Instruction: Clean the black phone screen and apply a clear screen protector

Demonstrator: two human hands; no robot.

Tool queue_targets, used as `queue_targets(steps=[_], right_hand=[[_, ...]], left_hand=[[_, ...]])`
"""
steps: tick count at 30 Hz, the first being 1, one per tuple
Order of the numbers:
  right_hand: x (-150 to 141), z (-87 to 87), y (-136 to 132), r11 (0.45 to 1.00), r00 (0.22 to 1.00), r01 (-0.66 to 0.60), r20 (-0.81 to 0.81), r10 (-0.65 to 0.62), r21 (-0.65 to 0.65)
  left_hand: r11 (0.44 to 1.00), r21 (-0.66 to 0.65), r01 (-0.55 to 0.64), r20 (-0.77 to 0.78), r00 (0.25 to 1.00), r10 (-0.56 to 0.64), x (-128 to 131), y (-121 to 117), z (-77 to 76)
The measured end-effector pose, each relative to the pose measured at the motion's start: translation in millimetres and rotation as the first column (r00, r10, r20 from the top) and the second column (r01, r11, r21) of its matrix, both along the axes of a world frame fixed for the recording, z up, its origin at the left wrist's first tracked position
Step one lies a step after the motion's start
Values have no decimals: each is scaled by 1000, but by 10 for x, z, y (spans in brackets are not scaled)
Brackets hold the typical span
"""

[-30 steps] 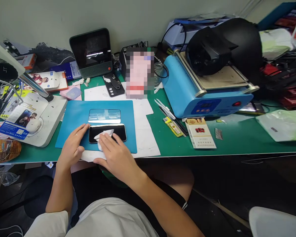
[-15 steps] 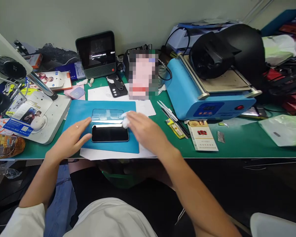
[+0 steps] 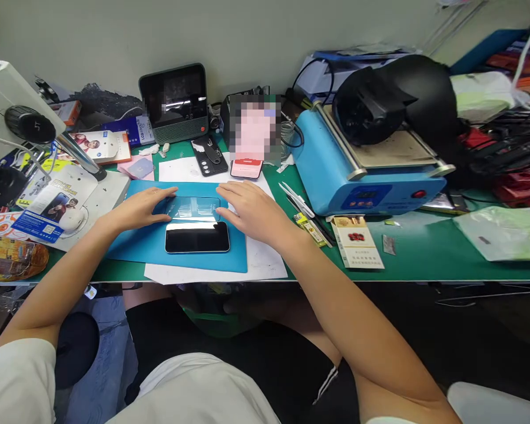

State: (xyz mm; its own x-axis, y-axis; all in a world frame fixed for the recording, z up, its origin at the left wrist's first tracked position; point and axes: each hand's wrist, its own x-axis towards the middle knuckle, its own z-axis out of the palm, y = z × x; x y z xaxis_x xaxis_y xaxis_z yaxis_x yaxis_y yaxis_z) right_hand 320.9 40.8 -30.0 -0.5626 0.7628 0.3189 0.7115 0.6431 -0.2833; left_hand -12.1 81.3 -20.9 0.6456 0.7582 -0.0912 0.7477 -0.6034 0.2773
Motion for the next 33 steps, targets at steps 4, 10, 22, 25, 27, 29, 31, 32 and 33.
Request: queue_targets(steps=[4, 10, 22, 25, 27, 29, 31, 32, 33], right_hand=[[-117, 33, 21, 999, 999, -39, 9, 39, -6], [-176, 18, 84, 998, 998, 19, -65, -23, -64], [-178, 320, 680, 687, 949, -260, -312, 51, -678], [-189, 414, 693, 543, 934, -357, -270, 236, -760], [-179, 442, 651, 460, 913, -396, -287, 291, -794], [-160, 449, 604, 396, 894, -430, -323, 309, -811], [-142, 444, 572, 343, 883, -456, -371, 286, -821], [-135, 441, 562, 322, 881, -464, -395, 260, -825], [-129, 438, 551, 310, 881, -468, -412, 230, -827]], left_hand=[[999, 25, 30, 32, 999, -31, 5, 22, 2], [971, 224, 79, -38, 997, -72, 19, -43, 110], [846, 386, 367, -136, 930, -341, 75, -30, 502], [846, 370, 384, -99, 922, -375, 66, -72, 586], [811, 404, 424, -107, 902, -419, 49, -100, 600], [730, 490, 476, -135, 869, -475, 32, -112, 581], [621, 598, 507, -156, 833, -530, 25, -103, 544], [575, 641, 508, -156, 820, -550, 26, -95, 522], [546, 670, 502, -151, 813, -562, 30, -88, 499]])
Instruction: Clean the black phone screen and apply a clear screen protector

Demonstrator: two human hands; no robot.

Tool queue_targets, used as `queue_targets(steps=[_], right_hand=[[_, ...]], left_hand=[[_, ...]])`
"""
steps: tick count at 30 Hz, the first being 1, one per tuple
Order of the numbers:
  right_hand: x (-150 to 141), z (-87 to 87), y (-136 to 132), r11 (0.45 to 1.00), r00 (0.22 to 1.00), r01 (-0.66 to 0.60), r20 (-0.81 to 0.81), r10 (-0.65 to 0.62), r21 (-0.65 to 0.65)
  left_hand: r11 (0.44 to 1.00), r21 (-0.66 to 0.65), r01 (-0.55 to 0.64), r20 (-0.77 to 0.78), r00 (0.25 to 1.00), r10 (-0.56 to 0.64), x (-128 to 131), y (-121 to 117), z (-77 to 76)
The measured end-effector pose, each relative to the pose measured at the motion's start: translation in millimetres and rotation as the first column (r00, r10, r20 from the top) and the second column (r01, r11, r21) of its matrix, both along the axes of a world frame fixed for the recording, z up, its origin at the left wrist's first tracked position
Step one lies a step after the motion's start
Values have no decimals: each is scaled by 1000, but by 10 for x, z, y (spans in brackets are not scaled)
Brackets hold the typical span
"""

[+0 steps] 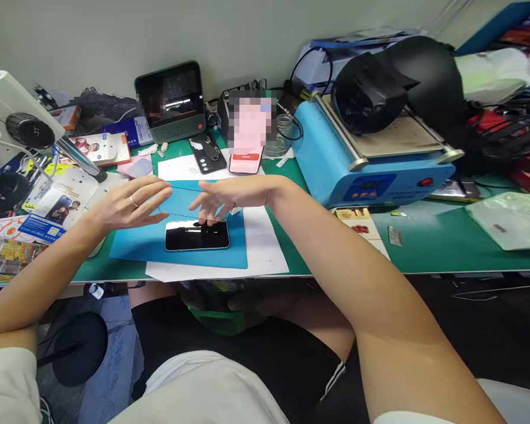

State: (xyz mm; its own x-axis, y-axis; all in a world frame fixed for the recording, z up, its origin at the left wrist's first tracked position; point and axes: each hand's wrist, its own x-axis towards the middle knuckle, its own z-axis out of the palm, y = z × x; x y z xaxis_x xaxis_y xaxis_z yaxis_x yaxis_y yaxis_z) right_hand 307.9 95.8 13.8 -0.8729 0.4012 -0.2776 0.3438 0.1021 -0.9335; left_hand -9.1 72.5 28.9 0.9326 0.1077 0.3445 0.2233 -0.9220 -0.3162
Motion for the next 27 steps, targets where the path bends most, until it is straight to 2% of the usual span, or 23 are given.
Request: queue_targets(steps=[3, 5, 6, 8, 9, 11, 13, 16, 18, 20, 27], right_hand=[[19, -11, -82, 995, 996, 88, 18, -88, 37], [44, -53, -218, 963, 979, 178, 61, -194, 203], [61, -97, -313, 922, 964, 218, 74, -254, 320], [93, -242, -530, 733, 920, 318, -8, -393, 601], [102, -338, -638, 628, 911, 336, -72, -407, 702], [96, -546, -817, 441, 907, 361, -198, -373, 821], [51, -721, -921, 310, 911, 368, -272, -311, 877], [-49, -839, -952, 181, 912, 376, -327, -249, 909], [-101, -836, -937, 135, 909, 380, -343, -236, 915], [-131, -811, -927, 117, 909, 377, -343, -236, 919], [-152, -816, -955, 131, 920, 355, -320, -225, 926]], left_hand=[[1000, -7, -11, 73, 997, 12, 9, -31, -81], [997, -58, -59, 163, 984, 68, -2, -127, -157], [991, -93, -92, 224, 968, 111, -15, -197, -204], [963, -220, -157, 313, 924, 222, -49, -359, -319], [934, -304, -189, 312, 907, 284, -67, -439, -385], [858, -457, -233, 253, 891, 377, -101, -569, -520], [795, -555, -244, 199, 889, 412, -124, -642, -638], [727, -636, -258, 141, 887, 439, -136, -662, -744], [695, -662, -279, 106, 884, 455, -130, -652, -764], [681, -673, -289, 82, 886, 457, -116, -643, -761], [689, -664, -289, 46, 905, 423, -80, -653, -746]])
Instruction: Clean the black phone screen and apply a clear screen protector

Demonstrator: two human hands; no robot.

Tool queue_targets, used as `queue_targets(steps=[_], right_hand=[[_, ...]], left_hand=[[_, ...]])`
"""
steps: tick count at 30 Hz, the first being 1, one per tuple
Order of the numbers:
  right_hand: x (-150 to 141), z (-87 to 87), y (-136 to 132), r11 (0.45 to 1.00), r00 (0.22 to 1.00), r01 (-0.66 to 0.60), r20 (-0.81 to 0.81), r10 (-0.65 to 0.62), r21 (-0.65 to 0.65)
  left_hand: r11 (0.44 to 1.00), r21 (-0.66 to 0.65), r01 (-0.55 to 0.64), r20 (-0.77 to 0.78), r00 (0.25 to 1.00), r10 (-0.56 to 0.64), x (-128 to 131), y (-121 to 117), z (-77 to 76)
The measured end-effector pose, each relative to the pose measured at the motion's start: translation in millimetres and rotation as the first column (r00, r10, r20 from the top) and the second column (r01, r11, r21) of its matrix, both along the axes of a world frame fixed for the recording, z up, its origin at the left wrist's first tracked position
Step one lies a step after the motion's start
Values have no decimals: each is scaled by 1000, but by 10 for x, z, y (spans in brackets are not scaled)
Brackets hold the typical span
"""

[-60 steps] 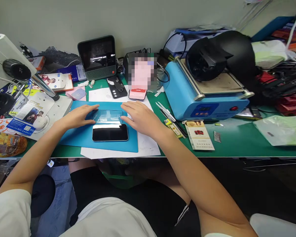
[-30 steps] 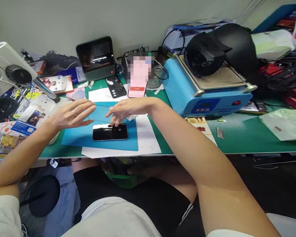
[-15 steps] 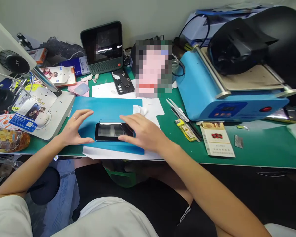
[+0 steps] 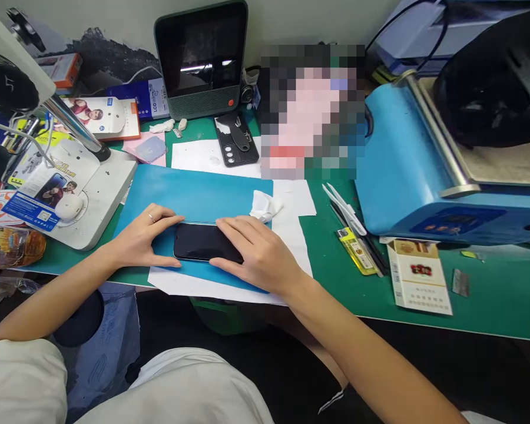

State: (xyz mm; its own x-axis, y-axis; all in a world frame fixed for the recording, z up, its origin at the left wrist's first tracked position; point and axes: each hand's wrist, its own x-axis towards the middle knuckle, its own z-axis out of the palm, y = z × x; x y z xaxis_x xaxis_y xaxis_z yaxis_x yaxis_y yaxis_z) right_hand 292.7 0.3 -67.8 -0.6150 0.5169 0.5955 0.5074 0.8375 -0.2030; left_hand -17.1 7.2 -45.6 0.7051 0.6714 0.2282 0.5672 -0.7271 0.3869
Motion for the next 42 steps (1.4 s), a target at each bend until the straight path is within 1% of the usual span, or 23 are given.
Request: queue_targets(steps=[6, 15, 25, 31, 36, 42], right_hand=[[19, -32, -31, 999, 1000, -7, 25, 8, -34], [33, -71, -49, 999, 1000, -5, 27, 7, -53], [29, -81, -59, 986, 1000, 1, 8, 0, -169], [34, -89, -58, 981, 1000, 1, 17, 2, -194], [39, -94, -49, 984, 1000, -8, 26, 13, -177], [29, -91, -45, 982, 1000, -1, 19, 5, -190]], left_hand=[[1000, 3, 0, -10, 1000, 1, 15, -26, -28], [999, -38, -8, -7, 1000, 8, 36, -29, -31], [998, -63, -18, -15, 1000, 17, 27, -28, -19], [999, -51, -16, -31, 999, 14, 34, -19, -11], [999, -40, -7, -21, 1000, 6, 36, -17, -15], [1000, -27, -5, -21, 1000, 5, 38, -16, -17]])
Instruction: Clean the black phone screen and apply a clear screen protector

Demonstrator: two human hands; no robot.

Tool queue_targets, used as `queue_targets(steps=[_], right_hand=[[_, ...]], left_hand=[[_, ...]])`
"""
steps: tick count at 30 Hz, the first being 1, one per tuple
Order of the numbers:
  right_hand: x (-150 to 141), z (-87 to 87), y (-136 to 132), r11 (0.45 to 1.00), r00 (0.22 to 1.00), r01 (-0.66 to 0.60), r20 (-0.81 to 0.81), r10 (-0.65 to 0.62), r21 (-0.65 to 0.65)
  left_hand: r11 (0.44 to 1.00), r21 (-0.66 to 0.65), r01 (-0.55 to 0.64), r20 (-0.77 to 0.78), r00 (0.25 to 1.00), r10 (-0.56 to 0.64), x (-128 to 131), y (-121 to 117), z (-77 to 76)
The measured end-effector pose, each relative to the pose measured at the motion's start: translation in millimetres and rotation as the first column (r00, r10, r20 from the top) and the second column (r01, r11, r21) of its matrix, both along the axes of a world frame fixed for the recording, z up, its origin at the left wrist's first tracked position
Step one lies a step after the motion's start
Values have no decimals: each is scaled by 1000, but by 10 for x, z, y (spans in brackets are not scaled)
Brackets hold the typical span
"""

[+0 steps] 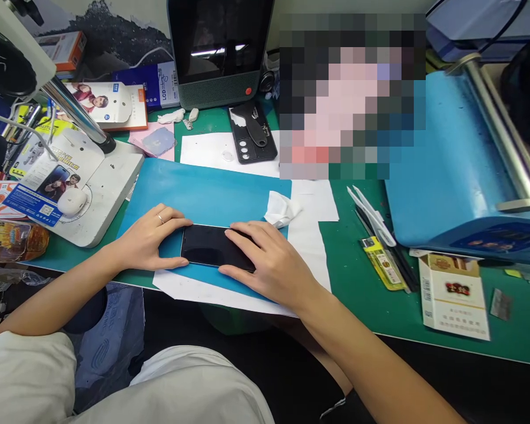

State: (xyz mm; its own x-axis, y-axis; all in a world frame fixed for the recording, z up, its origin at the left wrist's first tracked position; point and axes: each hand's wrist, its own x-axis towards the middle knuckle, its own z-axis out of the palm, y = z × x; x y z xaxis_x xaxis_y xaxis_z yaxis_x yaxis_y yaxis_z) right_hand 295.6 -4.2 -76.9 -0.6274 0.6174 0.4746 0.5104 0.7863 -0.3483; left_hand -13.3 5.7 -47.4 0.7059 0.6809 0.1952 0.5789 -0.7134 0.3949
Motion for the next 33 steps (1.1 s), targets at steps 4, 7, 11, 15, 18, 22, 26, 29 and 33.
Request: queue_targets(steps=[4, 7, 11, 15, 18, 22, 26, 29, 33], right_hand=[[-2, -2, 0, 1000, 1000, -1, -18, 1, -11], [6, -10, -2, 1000, 1000, 5, -25, -6, -29], [17, -16, -5, 1000, 1000, -3, -7, 2, -25], [15, -10, -5, 999, 1000, -1, -5, 1, -36], [12, -9, -2, 999, 1000, 6, -9, -6, -48], [14, -19, 6, 999, 1000, -2, -17, 1, -36], [15, -26, 8, 1000, 1000, 2, -19, -2, -25], [14, -21, 6, 1000, 1000, 2, -4, -2, -18], [15, -9, 6, 1000, 1000, -6, 11, 6, -10]], left_hand=[[1000, -18, -8, -8, 1000, 7, -4, -1, 8], [1000, -26, -8, -6, 1000, 8, -4, -2, 17], [1000, -21, -6, -13, 1000, 6, 4, 0, 20], [1000, -21, -9, -45, 999, 8, 17, 1, 24], [999, -45, -12, -54, 999, 10, 25, -1, 35], [998, -66, -19, -67, 998, 15, 27, -2, 41], [998, -66, -18, -75, 997, 13, 21, 0, 34], [997, -69, -17, -73, 997, 12, 20, 2, 38], [997, -78, -14, -69, 998, 8, 23, 7, 44]])
